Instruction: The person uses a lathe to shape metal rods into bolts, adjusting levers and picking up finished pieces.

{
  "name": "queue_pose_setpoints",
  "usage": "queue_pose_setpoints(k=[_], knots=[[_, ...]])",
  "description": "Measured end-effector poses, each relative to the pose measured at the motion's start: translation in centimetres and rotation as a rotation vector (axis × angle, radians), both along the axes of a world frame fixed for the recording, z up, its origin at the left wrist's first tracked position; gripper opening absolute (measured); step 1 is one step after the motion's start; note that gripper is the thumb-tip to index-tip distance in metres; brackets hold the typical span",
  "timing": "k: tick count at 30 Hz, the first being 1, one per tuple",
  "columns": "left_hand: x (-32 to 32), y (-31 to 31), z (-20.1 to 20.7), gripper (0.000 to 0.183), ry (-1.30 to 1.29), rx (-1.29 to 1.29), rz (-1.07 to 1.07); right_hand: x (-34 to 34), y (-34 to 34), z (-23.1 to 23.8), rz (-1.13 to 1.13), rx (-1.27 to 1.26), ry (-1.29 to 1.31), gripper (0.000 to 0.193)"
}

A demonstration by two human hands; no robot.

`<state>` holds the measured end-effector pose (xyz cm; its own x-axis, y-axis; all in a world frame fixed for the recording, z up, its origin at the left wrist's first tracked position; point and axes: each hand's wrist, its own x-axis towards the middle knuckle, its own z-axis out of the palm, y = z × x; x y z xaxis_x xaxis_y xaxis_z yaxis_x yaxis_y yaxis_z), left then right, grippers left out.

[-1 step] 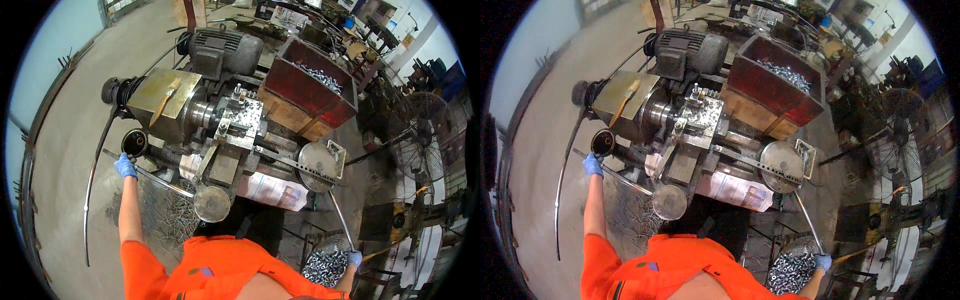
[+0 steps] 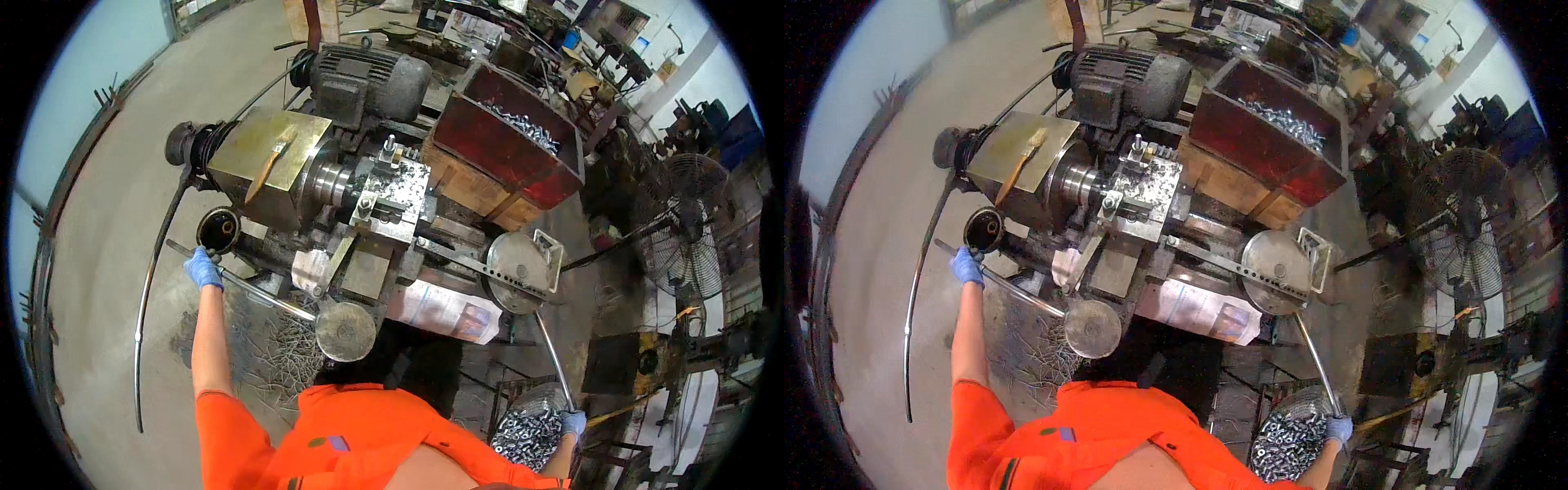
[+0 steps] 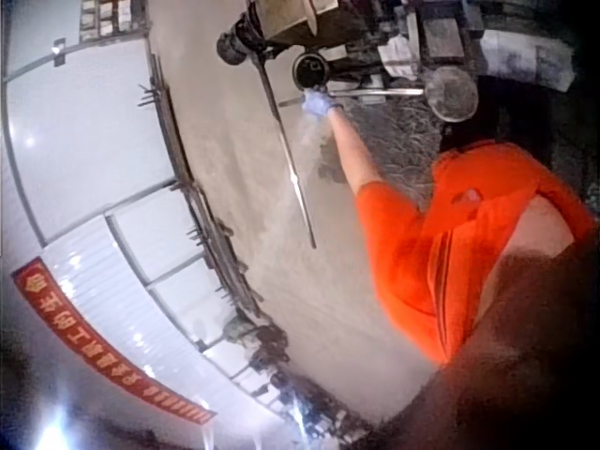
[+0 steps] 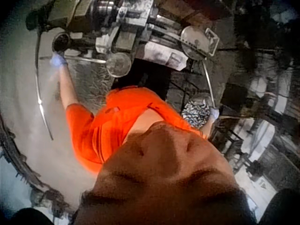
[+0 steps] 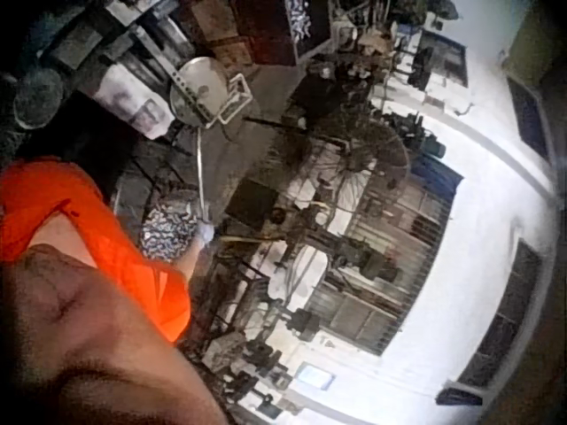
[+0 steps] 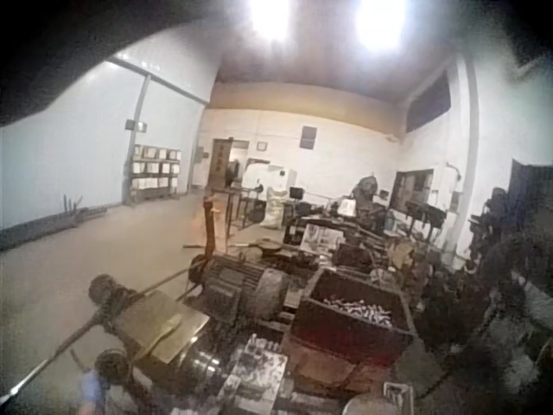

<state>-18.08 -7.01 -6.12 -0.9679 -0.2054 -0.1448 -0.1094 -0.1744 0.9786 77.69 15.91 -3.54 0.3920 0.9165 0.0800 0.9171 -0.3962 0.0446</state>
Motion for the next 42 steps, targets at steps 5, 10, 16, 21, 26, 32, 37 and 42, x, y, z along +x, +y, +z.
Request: queue_pose_setpoints(k=[5, 10, 16, 21, 26, 32, 37, 42], knots=[[-0.7, 0.2, 0.0, 0.015, 0.003, 0.005, 0.022, -1.2, -1.7, -0.2, -0.041, -0.068, -0.023, 0.036], [-1.5, -0.3, -1.1, 0.015, -0.005, 0.035, 0.03, -2.9, -2.9, 0.9, -0.072, -0.088, -0.015, 0.038], [-0.6, 0.3, 0.5, 0.014, -0.047, 0.04, 0.027, -3.8, -3.5, 1.6, -0.109, -0.109, -0.011, 0.041], [-0.8, -0.1, 0.1, 0.014, -0.021, 0.068, 0.035, -6.1, -3.8, 2.7, -0.143, -0.112, 0.04, 0.042], [-0.5, 0.2, 0.6, 0.013, -0.045, 0.067, 0.013, -4.2, -3.9, 1.2, -0.148, -0.089, -0.036, 0.042], [-0.6, -0.1, 0.4, 0.012, -0.03, 0.074, 0.02, -4.1, -3.5, 0.6, -0.167, -0.139, -0.039, 0.04], [-1.0, 0.1, -0.2, 0.012, -0.026, 0.084, -0.016, -1.3, -3.7, -1.4, -0.167, -0.123, -0.049, 0.043], [-1.1, 0.2, -0.3, 0.013, -0.053, 0.074, -0.004, -0.7, -4.2, -2.1, -0.164, -0.026, -0.037, 0.035]])
